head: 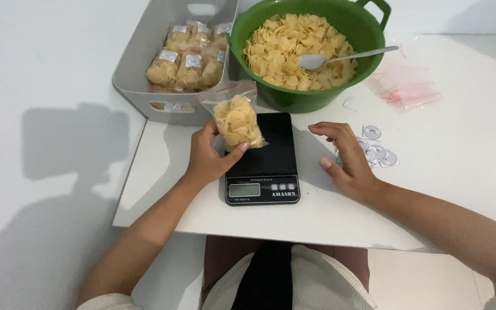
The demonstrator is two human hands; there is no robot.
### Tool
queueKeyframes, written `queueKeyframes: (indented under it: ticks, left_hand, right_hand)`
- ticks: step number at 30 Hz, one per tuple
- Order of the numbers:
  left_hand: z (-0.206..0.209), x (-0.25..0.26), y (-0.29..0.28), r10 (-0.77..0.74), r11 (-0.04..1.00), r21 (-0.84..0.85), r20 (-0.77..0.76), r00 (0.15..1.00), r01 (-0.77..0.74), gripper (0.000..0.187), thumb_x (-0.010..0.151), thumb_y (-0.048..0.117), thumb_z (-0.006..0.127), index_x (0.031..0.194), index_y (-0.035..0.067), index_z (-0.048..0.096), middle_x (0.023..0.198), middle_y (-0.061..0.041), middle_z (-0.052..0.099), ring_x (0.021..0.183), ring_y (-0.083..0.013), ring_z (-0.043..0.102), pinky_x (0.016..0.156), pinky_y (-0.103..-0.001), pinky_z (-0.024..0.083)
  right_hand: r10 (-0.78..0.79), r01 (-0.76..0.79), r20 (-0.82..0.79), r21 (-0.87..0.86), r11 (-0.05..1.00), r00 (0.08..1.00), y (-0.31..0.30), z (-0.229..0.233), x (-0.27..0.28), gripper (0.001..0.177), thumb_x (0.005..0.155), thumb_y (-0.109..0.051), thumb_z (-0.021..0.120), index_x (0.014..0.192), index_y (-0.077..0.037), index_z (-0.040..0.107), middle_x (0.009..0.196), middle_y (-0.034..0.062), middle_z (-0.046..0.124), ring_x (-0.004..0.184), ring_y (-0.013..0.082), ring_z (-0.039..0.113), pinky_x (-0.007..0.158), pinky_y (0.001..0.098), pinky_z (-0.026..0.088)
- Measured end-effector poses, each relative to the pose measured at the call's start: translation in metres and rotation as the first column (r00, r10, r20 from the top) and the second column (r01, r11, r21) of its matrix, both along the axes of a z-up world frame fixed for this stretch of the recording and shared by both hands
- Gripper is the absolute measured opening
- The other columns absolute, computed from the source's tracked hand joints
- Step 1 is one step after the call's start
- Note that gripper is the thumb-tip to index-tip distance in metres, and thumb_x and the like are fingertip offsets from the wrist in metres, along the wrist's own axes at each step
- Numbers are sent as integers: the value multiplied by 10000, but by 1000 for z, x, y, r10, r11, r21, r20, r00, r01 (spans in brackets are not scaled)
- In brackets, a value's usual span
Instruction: Scooping chips from a bowl into small plastic bags, weighing them on a digital scale, and applying labels.
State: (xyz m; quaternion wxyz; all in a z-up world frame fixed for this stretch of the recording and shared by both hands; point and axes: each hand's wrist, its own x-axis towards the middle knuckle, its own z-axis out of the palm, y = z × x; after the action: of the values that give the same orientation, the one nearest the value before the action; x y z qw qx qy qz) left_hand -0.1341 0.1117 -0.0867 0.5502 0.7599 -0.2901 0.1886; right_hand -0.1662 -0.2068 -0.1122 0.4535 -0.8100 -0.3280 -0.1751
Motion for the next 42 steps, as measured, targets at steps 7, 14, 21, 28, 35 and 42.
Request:
queueKeyframes:
  ticks: [7, 14, 21, 28, 35, 42]
  left_hand:
    - [-6, 3, 2, 25, 1000, 5, 28, 999, -25, 501, 827, 217, 867, 1151, -60, 604, 1015, -240, 726, 1043, -380, 716, 914, -511, 561]
    - [-3, 0, -1, 17, 999, 35, -39, 999, -16, 517, 809, 202, 877, 1168, -58, 611, 1058, -236, 724, 1084, -380, 702, 959, -528, 532]
    - [-7, 1, -1, 45, 998, 40, -32, 998, -44, 534, 811, 205, 884, 1184, -55, 606, 1083, -242, 715, 1107, -401, 691, 974, -530, 526]
    - [-17, 4, 0, 21, 999, 34, -51, 998, -19, 535, 812, 208, 879, 1196, -34, 595, 1098, -209, 712, 1129, -359, 683, 971, -505, 524]
    - [-20, 6, 2, 30, 999, 46, -26, 999, -28, 586, 817, 234, 894, 1222, -34, 565, 1112, -227, 675, 1149, -399, 661, 984, -529, 509]
    - [-30, 11, 8, 37, 997, 63, -56, 998, -33, 646, 801, 240, 895, 1270, -48, 555, 1169, -207, 658, 1192, -385, 640, 1026, -539, 492]
  right_hand:
    - [-3, 3, -18, -1, 1000, 1000, -2, -4, 3, 579, 964, -418, 485, 1425, -68, 498, 1345, 199, 557, 1269, 399, 526, 1009, 531, 442]
    - [-18, 17, -22, -33, 999, 1000, 0, 1, 2, 545, 991, -404, 474, 1413, -59, 490, 1328, 207, 548, 1245, 414, 532, 988, 547, 441]
    - [-22, 22, -14, -43, 999, 1000, 1, 1, 1, 518, 990, -367, 493, 1407, -58, 488, 1330, 211, 550, 1236, 420, 536, 984, 547, 443]
    - [-16, 15, -17, -39, 999, 1000, 1, 1, 2, 513, 982, -352, 507, 1405, -61, 494, 1323, 215, 560, 1246, 426, 535, 996, 548, 441]
    - [-40, 39, -20, -78, 996, 999, 1, 1, 2, 493, 998, -330, 498, 1401, -46, 504, 1312, 195, 566, 1243, 421, 524, 992, 550, 442]
    - [-37, 35, -25, -49, 998, 999, -2, -5, 5, 499, 963, -312, 534, 1396, -63, 518, 1324, 197, 579, 1261, 418, 529, 992, 546, 443]
